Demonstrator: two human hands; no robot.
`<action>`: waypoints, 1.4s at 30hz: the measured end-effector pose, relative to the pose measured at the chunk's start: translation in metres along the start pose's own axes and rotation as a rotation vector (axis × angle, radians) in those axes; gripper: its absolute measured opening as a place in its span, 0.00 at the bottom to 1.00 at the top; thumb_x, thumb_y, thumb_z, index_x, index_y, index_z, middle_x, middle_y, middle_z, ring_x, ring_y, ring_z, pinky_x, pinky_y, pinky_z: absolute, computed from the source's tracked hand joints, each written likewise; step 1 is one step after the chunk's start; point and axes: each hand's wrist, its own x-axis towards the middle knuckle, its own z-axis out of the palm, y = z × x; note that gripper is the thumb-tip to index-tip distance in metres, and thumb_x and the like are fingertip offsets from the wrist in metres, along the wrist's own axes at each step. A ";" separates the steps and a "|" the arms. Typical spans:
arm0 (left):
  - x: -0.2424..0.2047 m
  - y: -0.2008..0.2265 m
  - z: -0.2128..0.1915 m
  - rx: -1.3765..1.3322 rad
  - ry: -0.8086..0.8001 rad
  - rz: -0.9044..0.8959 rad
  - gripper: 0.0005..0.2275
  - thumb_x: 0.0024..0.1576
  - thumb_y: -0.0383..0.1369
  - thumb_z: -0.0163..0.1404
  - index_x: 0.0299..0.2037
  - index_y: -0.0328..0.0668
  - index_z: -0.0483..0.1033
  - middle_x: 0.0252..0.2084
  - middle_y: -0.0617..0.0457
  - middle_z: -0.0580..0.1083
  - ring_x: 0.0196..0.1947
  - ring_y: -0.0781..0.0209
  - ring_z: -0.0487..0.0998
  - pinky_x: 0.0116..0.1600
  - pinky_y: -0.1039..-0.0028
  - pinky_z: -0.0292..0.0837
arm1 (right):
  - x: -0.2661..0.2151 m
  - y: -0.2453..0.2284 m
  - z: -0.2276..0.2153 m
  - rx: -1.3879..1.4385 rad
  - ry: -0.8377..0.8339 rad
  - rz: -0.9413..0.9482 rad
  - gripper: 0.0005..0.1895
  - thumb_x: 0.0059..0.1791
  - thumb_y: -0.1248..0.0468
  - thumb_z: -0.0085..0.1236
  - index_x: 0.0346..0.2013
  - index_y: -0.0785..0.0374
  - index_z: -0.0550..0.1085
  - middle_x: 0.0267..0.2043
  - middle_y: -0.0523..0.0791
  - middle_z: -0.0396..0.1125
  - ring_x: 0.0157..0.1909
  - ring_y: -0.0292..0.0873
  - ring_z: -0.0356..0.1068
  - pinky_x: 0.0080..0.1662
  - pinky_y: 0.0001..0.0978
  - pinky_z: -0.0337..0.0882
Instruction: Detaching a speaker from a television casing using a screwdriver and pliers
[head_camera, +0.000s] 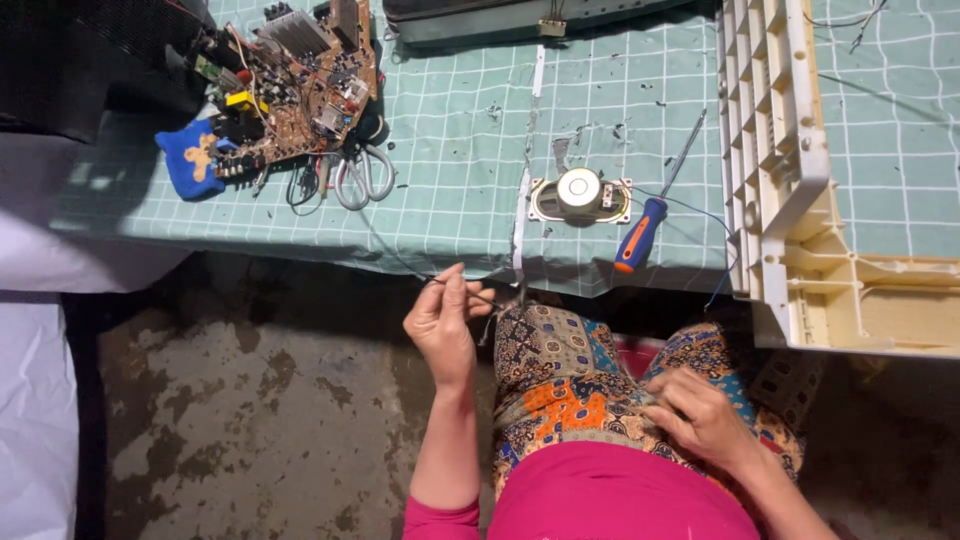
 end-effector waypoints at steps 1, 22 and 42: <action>0.002 0.002 0.002 0.019 0.023 0.028 0.09 0.63 0.26 0.50 0.49 0.26 0.78 0.31 0.46 0.78 0.28 0.62 0.82 0.32 0.80 0.79 | -0.002 0.004 0.002 0.002 0.008 0.006 0.17 0.45 0.56 0.62 0.15 0.58 0.71 0.38 0.41 0.78 0.39 0.37 0.74 0.41 0.27 0.77; 0.012 -0.010 -0.016 -0.187 -0.041 0.144 0.11 0.66 0.28 0.48 0.50 0.24 0.75 0.41 0.45 0.78 0.35 0.61 0.82 0.37 0.81 0.78 | -0.059 0.078 -0.028 -0.298 -0.554 0.929 0.21 0.53 0.46 0.49 0.58 0.41 0.78 0.60 0.33 0.75 0.53 0.41 0.84 0.58 0.38 0.84; -0.024 0.007 0.022 -0.061 -0.292 0.139 0.11 0.67 0.27 0.45 0.52 0.24 0.74 0.40 0.44 0.79 0.35 0.61 0.82 0.39 0.78 0.80 | 0.025 -0.048 -0.043 -0.176 -0.134 0.230 0.24 0.45 0.53 0.60 0.55 0.50 0.74 0.38 0.43 0.80 0.24 0.42 0.79 0.29 0.33 0.79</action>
